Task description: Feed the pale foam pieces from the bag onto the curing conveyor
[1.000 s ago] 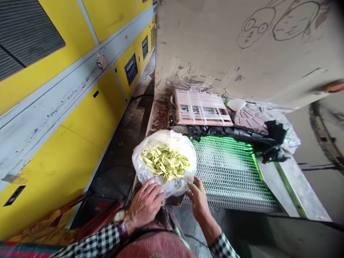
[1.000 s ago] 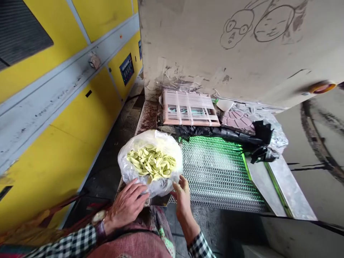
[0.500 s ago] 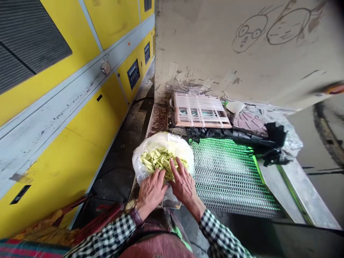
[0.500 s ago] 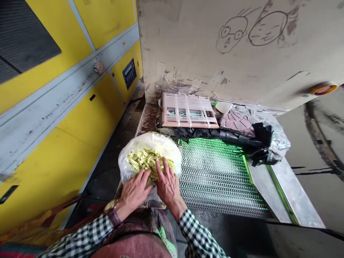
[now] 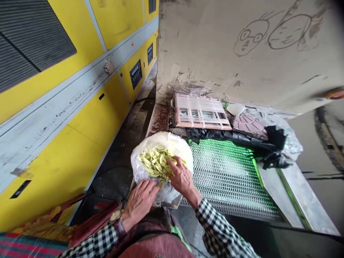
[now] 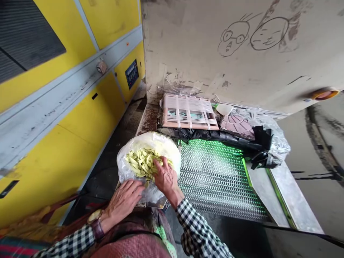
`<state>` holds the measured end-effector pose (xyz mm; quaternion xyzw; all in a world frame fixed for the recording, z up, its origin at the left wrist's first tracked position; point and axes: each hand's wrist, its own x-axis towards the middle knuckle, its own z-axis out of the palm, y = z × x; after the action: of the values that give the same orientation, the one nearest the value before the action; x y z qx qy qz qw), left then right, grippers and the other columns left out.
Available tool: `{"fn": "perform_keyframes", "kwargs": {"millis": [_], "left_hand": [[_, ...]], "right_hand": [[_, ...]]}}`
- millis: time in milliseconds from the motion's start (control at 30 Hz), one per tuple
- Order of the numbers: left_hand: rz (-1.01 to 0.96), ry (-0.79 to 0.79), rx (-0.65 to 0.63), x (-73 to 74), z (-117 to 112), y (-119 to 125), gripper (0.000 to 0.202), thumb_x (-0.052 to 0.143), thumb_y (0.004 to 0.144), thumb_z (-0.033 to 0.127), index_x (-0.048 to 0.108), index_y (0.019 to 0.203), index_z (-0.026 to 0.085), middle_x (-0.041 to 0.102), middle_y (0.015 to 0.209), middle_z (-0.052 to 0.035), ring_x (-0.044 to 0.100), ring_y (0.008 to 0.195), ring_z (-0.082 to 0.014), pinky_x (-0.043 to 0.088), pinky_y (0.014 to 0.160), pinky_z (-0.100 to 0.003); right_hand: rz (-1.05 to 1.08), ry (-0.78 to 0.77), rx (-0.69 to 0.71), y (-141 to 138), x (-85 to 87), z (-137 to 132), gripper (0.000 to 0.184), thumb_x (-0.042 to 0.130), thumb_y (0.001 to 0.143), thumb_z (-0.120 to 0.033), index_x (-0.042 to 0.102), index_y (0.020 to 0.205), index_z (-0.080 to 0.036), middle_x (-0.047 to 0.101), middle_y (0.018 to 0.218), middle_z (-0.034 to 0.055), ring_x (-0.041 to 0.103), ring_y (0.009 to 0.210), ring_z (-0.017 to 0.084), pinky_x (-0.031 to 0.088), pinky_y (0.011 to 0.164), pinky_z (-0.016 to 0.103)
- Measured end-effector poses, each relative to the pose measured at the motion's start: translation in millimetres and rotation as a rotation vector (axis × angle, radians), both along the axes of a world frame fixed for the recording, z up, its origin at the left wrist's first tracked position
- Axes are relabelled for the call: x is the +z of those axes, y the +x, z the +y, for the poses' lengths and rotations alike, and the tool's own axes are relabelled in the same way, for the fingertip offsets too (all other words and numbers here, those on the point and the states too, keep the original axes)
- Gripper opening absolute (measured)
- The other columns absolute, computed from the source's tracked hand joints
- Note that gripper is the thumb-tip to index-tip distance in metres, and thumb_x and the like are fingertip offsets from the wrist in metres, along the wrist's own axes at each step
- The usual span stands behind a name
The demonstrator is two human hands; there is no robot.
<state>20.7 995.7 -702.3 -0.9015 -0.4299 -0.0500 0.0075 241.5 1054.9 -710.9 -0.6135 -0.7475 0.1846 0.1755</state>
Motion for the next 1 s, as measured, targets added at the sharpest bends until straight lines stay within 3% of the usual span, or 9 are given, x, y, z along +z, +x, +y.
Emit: {"fn": "perform_keyframes", "kwargs": {"millis": [133,300,433,533,600,700,800,900,1000], "left_hand": [[0.008,0.109,-0.020,12.1,8,-28,0.035,0.057,0.095,0.012,0.063,0.129,0.018,0.067,0.128,-0.0107,0.058,0.123,-0.0286,0.034,0.121,-0.055],[0.123,0.152,0.031,21.1,35,-34,0.023,0.052,0.091,0.003,0.068,0.095,0.019,0.069,0.093,-0.0074,0.063,0.090,-0.0257,0.052,0.090,-0.045],[-0.012,0.299,0.197,5.8,54,-26,0.025,0.051,0.092,0.001,0.067,0.093,0.020,0.070,0.083,-0.0052,0.065,0.081,-0.0227,0.048,0.073,-0.037],[-0.091,0.275,0.304,-11.6,43,-24,0.026,0.052,0.089,-0.001,0.067,0.095,0.020,0.071,0.083,-0.0040,0.067,0.080,-0.0215,0.049,0.072,-0.034],[-0.101,0.186,0.320,-15.6,24,-24,0.029,0.054,0.087,0.000,0.067,0.105,0.019,0.073,0.096,-0.0056,0.068,0.089,-0.0226,0.052,0.078,-0.034],[-0.126,0.106,0.334,-5.7,-5,-24,0.043,0.056,0.088,0.005,0.062,0.128,0.020,0.069,0.125,-0.0089,0.066,0.108,-0.0254,0.054,0.090,-0.038],[-0.179,0.122,0.293,8.5,-18,-20,0.043,0.054,0.096,0.010,0.058,0.137,0.022,0.067,0.132,-0.0094,0.065,0.111,-0.0242,0.054,0.094,-0.038],[-0.140,0.065,0.228,13.1,-12,-9,0.030,0.054,0.100,0.015,0.066,0.126,0.023,0.071,0.117,-0.0077,0.068,0.102,-0.0234,0.054,0.089,-0.037],[-0.032,-0.037,0.256,15.4,0,2,0.014,0.059,0.097,0.017,0.071,0.099,0.022,0.072,0.099,-0.0056,0.070,0.088,-0.0244,0.054,0.077,-0.036]], "right_hand": [[0.031,0.059,-0.003,-1,-5.2,2,0.065,0.069,0.090,-0.022,0.048,0.151,-0.033,0.047,0.155,0.0098,0.067,0.112,0.028,0.062,0.083,0.037],[0.080,0.129,0.013,0,-13.6,1,0.068,0.069,0.089,-0.019,0.047,0.152,-0.032,0.049,0.152,0.0111,0.066,0.113,0.028,0.063,0.079,0.037],[0.065,0.132,0.001,-3,-13.9,1,0.062,0.066,0.092,-0.021,0.048,0.151,-0.028,0.049,0.152,0.0112,0.067,0.111,0.027,0.062,0.075,0.034],[0.061,0.136,-0.003,-5,-13.1,1,0.061,0.064,0.094,-0.021,0.047,0.152,-0.027,0.047,0.153,0.0120,0.067,0.113,0.027,0.062,0.073,0.033],[0.057,0.130,-0.008,-6,-12.9,0,0.062,0.064,0.094,-0.020,0.047,0.153,-0.027,0.047,0.154,0.0120,0.067,0.114,0.027,0.062,0.072,0.032],[0.068,0.132,-0.010,-6,-13.5,-1,0.062,0.063,0.093,-0.019,0.047,0.152,-0.026,0.047,0.153,0.0122,0.066,0.114,0.028,0.063,0.076,0.034],[0.085,0.152,-0.005,-7,-15.7,-1,0.061,0.062,0.093,-0.018,0.048,0.152,-0.025,0.048,0.152,0.0128,0.066,0.114,0.028,0.063,0.080,0.036],[0.095,0.169,-0.001,-6,-18.4,0,0.060,0.061,0.093,-0.020,0.048,0.152,-0.024,0.048,0.152,0.0129,0.066,0.114,0.028,0.063,0.080,0.038],[0.101,0.188,0.007,-6,-20.1,-1,0.058,0.060,0.095,-0.022,0.048,0.152,-0.024,0.049,0.151,0.0129,0.067,0.114,0.029,0.064,0.080,0.038]]}}
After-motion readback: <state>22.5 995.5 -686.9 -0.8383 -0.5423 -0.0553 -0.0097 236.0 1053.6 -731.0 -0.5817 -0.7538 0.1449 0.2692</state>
